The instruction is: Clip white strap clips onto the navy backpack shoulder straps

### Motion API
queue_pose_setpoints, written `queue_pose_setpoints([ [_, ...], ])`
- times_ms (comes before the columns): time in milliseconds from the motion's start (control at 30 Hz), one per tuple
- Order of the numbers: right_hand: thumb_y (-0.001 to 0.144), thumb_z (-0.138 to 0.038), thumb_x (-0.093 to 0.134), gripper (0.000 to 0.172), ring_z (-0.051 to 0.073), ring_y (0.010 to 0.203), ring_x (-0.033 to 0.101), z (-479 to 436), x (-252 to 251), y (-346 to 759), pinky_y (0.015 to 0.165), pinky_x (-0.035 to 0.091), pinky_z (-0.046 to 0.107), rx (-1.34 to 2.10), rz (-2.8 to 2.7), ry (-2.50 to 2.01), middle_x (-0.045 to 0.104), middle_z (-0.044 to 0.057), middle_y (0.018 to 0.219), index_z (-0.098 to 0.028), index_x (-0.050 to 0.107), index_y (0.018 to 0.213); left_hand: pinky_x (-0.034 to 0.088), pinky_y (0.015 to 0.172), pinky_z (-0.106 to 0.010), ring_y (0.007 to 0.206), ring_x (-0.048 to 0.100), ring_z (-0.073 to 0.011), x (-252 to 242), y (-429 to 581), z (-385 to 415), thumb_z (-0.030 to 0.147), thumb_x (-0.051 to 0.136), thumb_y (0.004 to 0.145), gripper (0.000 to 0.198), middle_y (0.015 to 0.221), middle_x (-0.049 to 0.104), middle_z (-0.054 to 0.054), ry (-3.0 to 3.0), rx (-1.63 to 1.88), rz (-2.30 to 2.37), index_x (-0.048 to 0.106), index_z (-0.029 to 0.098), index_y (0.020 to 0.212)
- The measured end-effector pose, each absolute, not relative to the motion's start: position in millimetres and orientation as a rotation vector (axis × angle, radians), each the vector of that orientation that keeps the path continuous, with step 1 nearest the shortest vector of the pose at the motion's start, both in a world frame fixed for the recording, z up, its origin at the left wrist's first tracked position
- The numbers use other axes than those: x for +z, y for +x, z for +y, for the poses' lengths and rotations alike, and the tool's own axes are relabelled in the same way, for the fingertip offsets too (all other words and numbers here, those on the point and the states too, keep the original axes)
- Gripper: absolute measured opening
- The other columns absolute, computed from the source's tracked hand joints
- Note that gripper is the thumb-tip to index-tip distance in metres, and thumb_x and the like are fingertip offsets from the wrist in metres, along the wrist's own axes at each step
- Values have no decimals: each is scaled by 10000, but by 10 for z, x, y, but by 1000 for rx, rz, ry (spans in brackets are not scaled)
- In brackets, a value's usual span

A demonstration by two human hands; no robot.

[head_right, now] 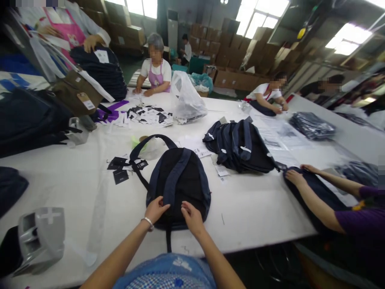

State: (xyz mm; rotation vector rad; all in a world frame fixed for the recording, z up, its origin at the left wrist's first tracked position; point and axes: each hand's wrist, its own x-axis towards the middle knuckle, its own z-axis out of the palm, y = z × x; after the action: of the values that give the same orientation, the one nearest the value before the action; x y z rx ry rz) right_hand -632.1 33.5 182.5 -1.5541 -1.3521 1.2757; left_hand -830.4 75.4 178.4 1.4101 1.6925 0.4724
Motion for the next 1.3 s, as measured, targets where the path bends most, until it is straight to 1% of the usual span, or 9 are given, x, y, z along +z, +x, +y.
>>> queue_pose_setpoints([
  [100, 790, -467, 604, 538, 243, 1112, 594, 412, 2178, -6438, 986, 454, 413, 1294, -1247, -1501, 643, 109, 1183, -190, 552, 1249, 433, 644, -293, 688, 574, -193, 2225, -8225, 949, 405, 665, 722, 319, 715, 631, -43, 1409, 691, 1299, 668, 125, 873],
  [200, 778, -443, 636, 529, 242, 1155, 563, 638, 2767, -6366, 1002, 437, 395, 1332, -1211, -1321, 616, 78, 1234, -222, 553, 1252, 445, 666, -289, 727, 576, -187, 2833, -8056, 1243, 440, 648, 746, 344, 801, 656, -55, 1401, 874, 985, 676, 134, 899],
  [300, 740, -416, 685, 408, 229, 1001, 638, 968, 3331, -6164, 931, 471, 371, 1355, -1134, -1194, 695, 56, 1072, -209, 647, 1090, 467, 661, -278, 741, 585, -180, 3355, -7825, 1564, 436, 640, 760, 323, 823, 660, -52, 1406, 948, 822, 674, 139, 883],
  [400, 684, -414, 730, 337, 191, 806, 669, 1313, 3681, -5931, 803, 498, 320, 1350, -1017, -1195, 729, 42, 855, -166, 683, 909, 512, 687, -292, 789, 617, -188, 3594, -7606, 1682, 440, 618, 780, 346, 910, 664, -67, 1314, 1089, 832, 652, 145, 957],
  [533, 630, -389, 775, 321, 149, 689, 660, 1637, 3843, -5758, 666, 489, 259, 1418, -956, -1193, 711, 22, 729, -155, 654, 814, 530, 673, -299, 786, 642, -197, 3480, -7335, 1476, 462, 601, 792, 355, 860, 666, -68, 1288, 1225, 1043, 635, 156, 970],
  [700, 608, -346, 795, 307, 137, 659, 655, 1833, 3901, -5732, 609, 471, 225, 1471, -1032, -1096, 700, 13, 689, -146, 641, 783, 504, 654, -279, 763, 635, -193, 3250, -6945, 1307, 412, 726, 683, 340, 862, 676, -56, 1439, 1182, 1283, 649, 186, 924],
  [833, 613, -354, 790, 310, 128, 621, 635, 1978, 3914, -5635, 557, 449, 208, 1555, -1091, -1047, 694, 12, 662, -146, 650, 795, 472, 678, -267, 724, 611, -170, 3138, -6708, 1354, 412, 686, 724, 268, 806, 667, -31, 1397, 1271, 1436, 653, 190, 869],
  [1000, 558, -338, 815, 304, 86, 531, 563, 2153, 3756, -5496, 491, 388, 188, 1572, -1123, -1048, 663, -12, 625, -142, 654, 726, 430, 599, -239, 641, 546, -139, 2874, -6598, 1381, 435, 696, 707, 283, 681, 591, -1, 1257, 1253, 1407, 615, 168, 755],
  [1300, 479, -302, 842, 328, 90, 550, 557, 2448, 3411, -5560, 556, 428, 218, 1594, -977, -986, 655, -25, 618, -144, 653, 695, 353, 520, -205, 559, 438, -93, 2495, -6562, 1380, 445, 708, 693, 328, 608, 471, 41, 1162, 1137, 1430, 534, 166, 701],
])
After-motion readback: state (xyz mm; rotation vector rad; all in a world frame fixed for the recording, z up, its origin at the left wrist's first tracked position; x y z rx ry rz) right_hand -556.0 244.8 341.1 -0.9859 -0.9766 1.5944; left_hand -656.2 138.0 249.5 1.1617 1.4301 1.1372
